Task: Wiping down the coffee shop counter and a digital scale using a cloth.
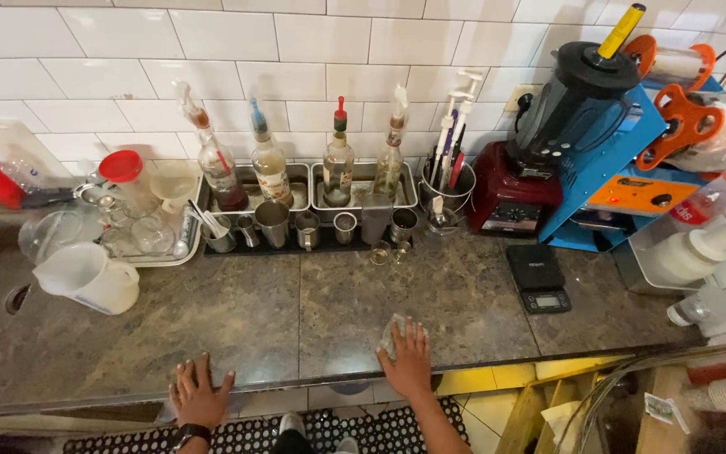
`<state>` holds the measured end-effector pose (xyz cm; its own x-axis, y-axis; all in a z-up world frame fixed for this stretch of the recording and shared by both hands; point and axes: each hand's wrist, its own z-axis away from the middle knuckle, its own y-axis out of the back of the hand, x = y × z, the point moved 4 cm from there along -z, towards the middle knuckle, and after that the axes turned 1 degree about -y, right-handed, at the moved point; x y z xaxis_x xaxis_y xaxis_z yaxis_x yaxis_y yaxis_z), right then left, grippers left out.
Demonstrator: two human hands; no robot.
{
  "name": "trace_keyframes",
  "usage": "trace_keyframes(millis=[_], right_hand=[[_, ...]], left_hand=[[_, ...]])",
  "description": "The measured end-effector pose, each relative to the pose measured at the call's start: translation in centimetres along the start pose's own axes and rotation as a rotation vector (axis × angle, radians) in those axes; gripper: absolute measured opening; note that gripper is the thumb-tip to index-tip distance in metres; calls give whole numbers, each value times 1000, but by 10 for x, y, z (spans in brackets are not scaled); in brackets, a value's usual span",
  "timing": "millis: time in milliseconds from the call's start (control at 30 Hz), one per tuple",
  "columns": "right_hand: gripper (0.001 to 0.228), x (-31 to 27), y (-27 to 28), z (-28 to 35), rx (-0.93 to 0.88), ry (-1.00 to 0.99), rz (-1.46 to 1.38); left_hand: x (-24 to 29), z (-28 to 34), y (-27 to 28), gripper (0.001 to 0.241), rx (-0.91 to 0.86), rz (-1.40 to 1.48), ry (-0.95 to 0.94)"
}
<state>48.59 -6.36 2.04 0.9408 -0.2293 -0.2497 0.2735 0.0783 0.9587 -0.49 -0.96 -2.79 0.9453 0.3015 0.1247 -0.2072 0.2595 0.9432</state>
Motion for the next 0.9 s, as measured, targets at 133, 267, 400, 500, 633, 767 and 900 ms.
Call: trace_keyframes(millis=[133,267,400,500,633,767,900], right_hand=[[84,39,9,-17,16,-126,45],[87,88,3,-40,130,-290,-21],[87,97,12,-49,23,-447,14],[89,85,7,-47,82,-443,-79],[84,19,-2,-46,141,-377,66],[81,-70,-5,-29,-26,-115,88],[78,-108,8,-10,-132,55,-39]], left_hand=[[1,2,-7,98,73,-46,-3],[5,10,-11,93,298,-62,-61],[23,31,8,80,772,-185,-140],[15,4,-22,74,791,-27,-155],[26,-22,-24,39,780,176,-272],[53,-35,-21,46,489,150,-251],[90,-46,-24,65,427,-73,-527]])
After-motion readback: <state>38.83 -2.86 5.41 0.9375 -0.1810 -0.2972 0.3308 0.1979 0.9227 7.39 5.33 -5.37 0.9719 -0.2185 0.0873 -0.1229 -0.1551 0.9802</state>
